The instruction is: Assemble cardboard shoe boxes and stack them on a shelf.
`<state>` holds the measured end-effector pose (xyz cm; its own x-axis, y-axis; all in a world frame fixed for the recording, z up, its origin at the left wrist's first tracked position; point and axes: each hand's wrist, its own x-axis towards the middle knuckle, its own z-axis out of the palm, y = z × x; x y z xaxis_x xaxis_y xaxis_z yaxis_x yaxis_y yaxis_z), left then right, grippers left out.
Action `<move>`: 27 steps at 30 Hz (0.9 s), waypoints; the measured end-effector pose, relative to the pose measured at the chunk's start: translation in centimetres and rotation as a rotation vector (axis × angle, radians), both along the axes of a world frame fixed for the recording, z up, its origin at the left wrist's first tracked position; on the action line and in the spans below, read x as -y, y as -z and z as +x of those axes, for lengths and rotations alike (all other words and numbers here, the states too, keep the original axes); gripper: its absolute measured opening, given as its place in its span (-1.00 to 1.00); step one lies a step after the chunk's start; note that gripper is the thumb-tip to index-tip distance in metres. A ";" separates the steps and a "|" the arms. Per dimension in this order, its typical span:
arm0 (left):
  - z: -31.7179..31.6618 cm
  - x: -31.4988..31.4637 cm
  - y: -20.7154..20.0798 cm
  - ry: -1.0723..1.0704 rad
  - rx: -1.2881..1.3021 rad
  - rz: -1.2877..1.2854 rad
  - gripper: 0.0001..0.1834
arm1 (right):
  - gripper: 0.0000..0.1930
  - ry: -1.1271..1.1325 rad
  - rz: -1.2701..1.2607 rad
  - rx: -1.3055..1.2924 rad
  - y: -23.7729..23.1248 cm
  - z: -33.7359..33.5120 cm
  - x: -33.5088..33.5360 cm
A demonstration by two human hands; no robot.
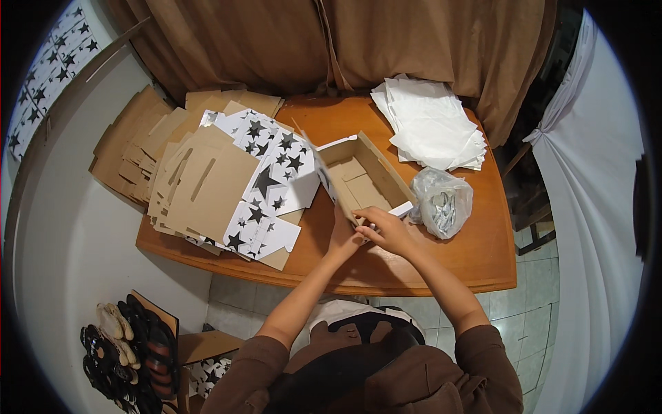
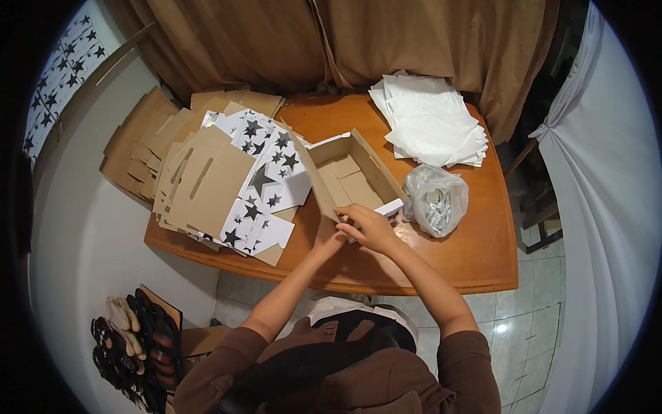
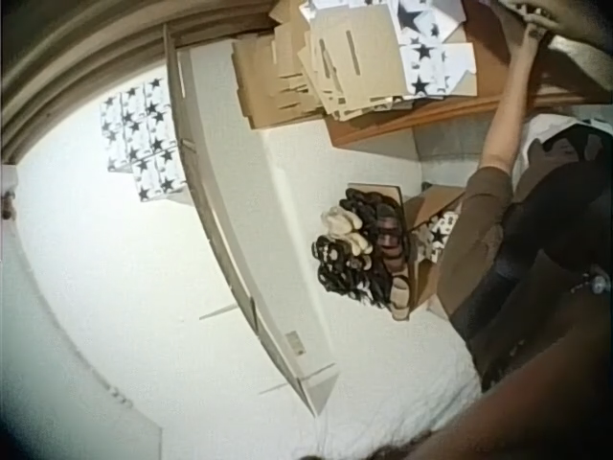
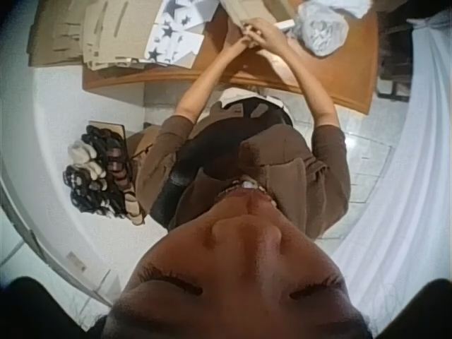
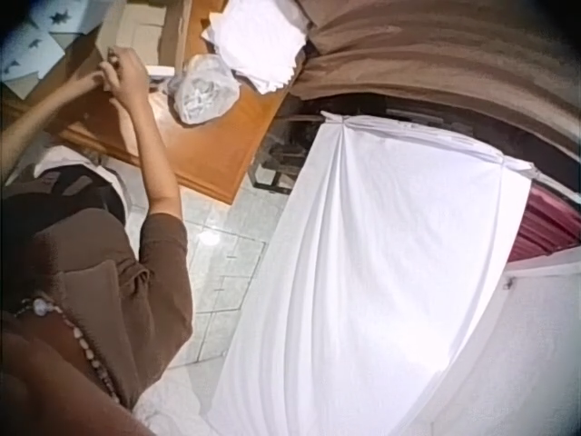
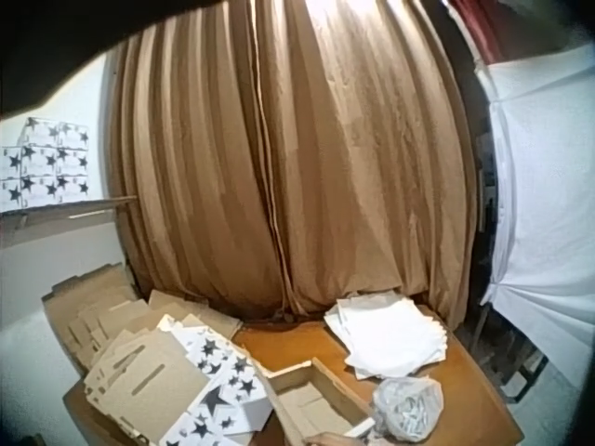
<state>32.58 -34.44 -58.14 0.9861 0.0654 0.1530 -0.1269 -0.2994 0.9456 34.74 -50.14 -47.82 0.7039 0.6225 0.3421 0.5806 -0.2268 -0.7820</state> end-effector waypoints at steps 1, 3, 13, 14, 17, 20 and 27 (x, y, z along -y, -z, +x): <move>-1.0 0.5 -4.7 0.043 -0.092 0.019 -0.32 | -0.74 -0.005 -0.017 0.140 0.7 1.0 0.7; -1.4 0.5 -5.3 -0.095 -0.318 -0.030 -0.39 | -0.78 0.050 -0.003 0.258 0.9 2.2 1.6; -2.0 -8.7 -1.8 -0.200 -0.119 -0.547 -0.49 | -0.84 0.239 -0.191 0.340 2.1 6.6 7.5; -1.4 -9.2 -1.9 -0.202 -0.121 -0.547 -0.49 | -0.84 0.237 -0.191 0.338 2.2 6.9 8.1; 0.7 -10.8 -2.7 -0.258 -0.126 -0.563 -0.46 | -0.83 0.129 -0.393 0.298 2.2 7.3 9.1; 2.8 -12.1 -3.1 -0.264 -0.179 -0.606 -0.45 | -0.82 -0.020 -0.568 0.549 1.2 7.0 9.5; 6.6 -14.0 -3.4 -0.246 -0.237 -0.444 -0.42 | -0.90 -0.231 -0.630 0.633 3.8 6.7 7.7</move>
